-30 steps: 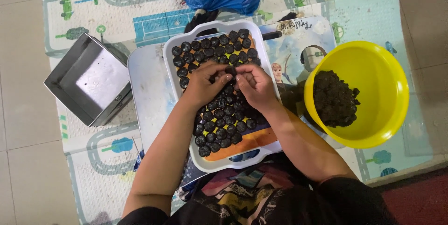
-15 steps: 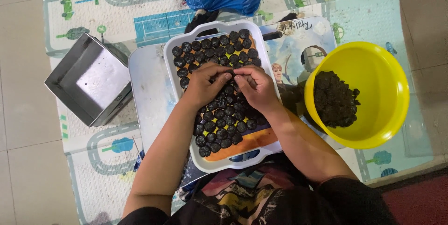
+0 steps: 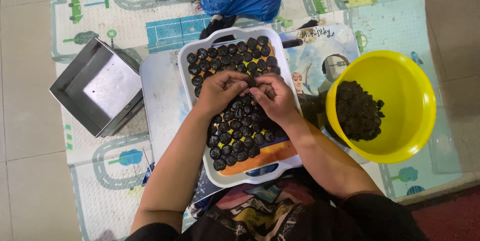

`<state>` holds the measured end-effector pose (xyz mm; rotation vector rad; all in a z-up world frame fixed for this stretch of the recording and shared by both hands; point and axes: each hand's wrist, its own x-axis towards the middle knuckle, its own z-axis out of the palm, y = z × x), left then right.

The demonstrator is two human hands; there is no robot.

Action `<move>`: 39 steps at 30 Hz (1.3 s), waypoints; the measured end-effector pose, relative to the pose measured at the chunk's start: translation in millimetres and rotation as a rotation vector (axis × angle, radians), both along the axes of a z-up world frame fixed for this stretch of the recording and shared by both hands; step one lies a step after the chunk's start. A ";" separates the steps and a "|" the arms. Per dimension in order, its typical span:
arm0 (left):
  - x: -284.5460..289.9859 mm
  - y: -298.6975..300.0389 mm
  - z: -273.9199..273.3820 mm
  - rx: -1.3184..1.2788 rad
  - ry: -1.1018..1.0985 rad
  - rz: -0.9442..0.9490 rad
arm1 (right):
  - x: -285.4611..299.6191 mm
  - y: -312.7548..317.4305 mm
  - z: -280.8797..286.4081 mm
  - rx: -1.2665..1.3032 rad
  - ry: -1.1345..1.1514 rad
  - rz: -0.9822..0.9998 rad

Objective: A person is picking up small pieces of dark dough from a yellow bowl and placing them into small yellow cups arranged in a white tray.

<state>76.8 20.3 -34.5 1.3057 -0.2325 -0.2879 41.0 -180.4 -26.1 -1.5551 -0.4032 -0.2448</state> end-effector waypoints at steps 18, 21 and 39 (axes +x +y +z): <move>-3.2 -0.5 12.8 0.279 -0.195 0.030 | -1.4 10.7 21.5 -0.026 -0.025 -0.055; -1.9 3.7 4.5 0.288 -0.166 0.020 | 2.0 10.5 32.0 -0.068 -0.067 -0.038; -2.7 1.9 24.6 0.323 -0.301 0.046 | -3.0 6.0 -6.0 -0.107 0.016 -0.135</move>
